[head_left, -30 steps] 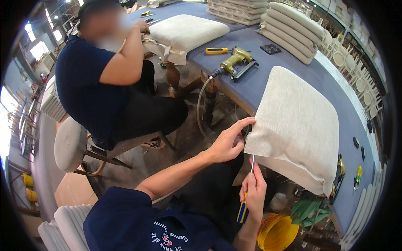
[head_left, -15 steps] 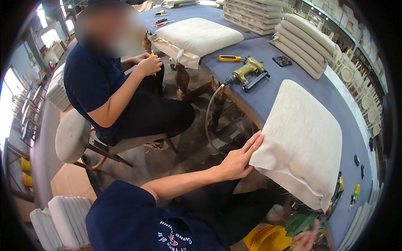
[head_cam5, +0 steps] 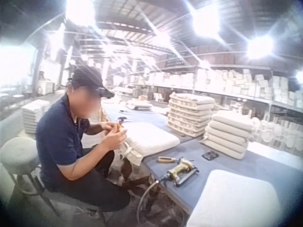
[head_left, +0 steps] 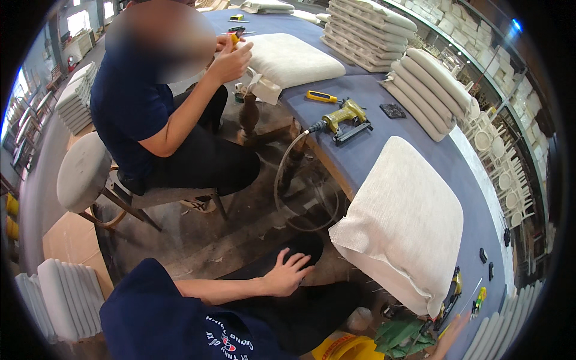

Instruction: The person staples fabric onto a cushion using a pneumatic staple gun and a screwdriver. They smooth the fabric, staple the edges, and trim excess material while working at a table in a workshop.

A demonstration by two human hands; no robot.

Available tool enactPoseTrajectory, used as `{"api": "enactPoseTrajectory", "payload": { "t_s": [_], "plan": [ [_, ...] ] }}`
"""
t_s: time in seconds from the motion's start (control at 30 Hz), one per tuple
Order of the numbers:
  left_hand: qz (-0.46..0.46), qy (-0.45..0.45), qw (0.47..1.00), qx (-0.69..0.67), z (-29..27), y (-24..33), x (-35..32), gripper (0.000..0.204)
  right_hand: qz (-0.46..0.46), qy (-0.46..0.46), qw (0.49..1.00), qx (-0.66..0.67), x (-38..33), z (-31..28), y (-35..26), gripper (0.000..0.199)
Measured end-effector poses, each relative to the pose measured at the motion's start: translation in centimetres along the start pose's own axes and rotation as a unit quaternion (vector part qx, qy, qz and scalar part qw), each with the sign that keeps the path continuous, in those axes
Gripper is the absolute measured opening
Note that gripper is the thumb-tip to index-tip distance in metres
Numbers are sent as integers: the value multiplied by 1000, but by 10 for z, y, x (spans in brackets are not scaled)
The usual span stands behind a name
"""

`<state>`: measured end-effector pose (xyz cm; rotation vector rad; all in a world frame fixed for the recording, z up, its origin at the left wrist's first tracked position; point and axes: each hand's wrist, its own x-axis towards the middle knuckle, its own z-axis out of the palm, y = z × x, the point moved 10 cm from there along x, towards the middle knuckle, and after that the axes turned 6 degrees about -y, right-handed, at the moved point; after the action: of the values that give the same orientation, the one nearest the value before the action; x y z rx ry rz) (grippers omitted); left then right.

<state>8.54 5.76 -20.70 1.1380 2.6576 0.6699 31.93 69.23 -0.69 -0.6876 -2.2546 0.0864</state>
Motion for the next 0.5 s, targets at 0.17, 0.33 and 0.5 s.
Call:
{"api": "enactPoseTrajectory", "payload": {
  "t_s": [0.17, 0.33, 0.5],
  "plan": [
    [8, -15, 1000, 16, -1, -19, -13, 73, -46, 216, 857, 465, -137, -72, -203, 47],
    [97, -39, 973, -205, -47, 45, 38, 56, 196, -286, 766, 541, -205, 106, -380, 34],
    [147, 36, 985, -77, -26, 29, 79, 53, 165, -407, 714, 545, -229, 186, -411, 40]
  ]
}}
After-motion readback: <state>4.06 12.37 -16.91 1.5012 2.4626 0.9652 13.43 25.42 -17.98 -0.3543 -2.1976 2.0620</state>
